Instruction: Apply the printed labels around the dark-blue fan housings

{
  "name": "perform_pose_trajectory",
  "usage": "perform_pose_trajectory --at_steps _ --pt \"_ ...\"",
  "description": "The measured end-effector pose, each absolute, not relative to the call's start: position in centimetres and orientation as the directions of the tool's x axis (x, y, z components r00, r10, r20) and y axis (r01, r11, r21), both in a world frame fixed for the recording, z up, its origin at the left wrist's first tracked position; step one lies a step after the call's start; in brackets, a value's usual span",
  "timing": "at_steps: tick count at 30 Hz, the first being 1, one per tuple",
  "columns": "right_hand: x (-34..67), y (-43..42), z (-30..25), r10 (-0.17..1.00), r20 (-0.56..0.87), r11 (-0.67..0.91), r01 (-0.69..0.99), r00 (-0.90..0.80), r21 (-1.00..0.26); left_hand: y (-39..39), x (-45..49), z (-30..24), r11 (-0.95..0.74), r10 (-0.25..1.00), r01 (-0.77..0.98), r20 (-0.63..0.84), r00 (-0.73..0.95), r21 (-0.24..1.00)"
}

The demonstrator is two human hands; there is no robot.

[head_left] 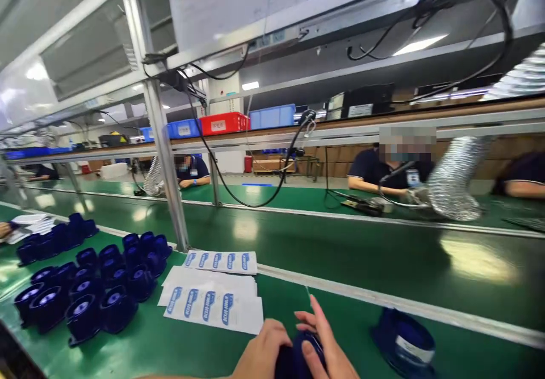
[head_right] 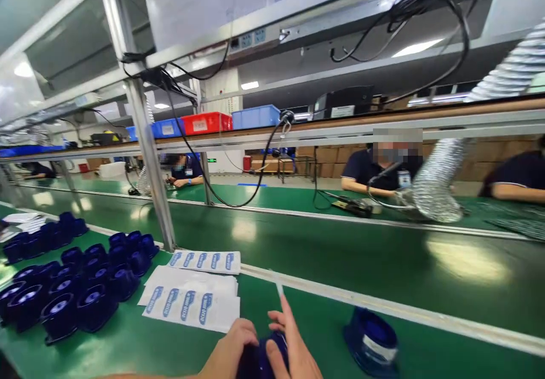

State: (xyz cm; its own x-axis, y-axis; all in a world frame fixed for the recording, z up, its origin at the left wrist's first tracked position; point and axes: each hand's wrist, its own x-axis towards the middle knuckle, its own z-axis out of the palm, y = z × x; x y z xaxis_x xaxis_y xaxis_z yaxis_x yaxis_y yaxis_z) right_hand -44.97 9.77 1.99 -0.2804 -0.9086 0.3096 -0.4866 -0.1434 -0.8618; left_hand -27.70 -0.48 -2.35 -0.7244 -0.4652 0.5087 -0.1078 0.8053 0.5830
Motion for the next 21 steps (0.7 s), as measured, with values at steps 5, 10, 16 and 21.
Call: perform_pose_trajectory --at_steps 5,10,16,21 --pt "-45.0 10.1 0.5 -0.892 0.393 -0.236 -0.511 -0.225 -0.827 0.7 -26.1 -2.6 0.635 -0.631 -0.287 0.268 -0.728 0.717" --pt "-45.5 10.0 1.6 -0.926 0.309 -0.204 -0.399 -0.218 -0.894 1.5 -26.7 -2.4 0.549 -0.572 -0.321 0.067 -0.818 0.772" --pt "-44.6 10.4 2.7 -0.944 0.303 -0.269 -0.231 -0.128 -0.935 1.3 -26.7 -0.9 0.478 -0.487 0.013 0.277 -0.829 0.878" --pt "-44.7 10.4 2.9 -0.939 0.276 -0.232 -0.214 -0.203 -0.949 2.1 -26.7 0.2 0.246 -0.585 0.047 0.187 -0.789 0.968"
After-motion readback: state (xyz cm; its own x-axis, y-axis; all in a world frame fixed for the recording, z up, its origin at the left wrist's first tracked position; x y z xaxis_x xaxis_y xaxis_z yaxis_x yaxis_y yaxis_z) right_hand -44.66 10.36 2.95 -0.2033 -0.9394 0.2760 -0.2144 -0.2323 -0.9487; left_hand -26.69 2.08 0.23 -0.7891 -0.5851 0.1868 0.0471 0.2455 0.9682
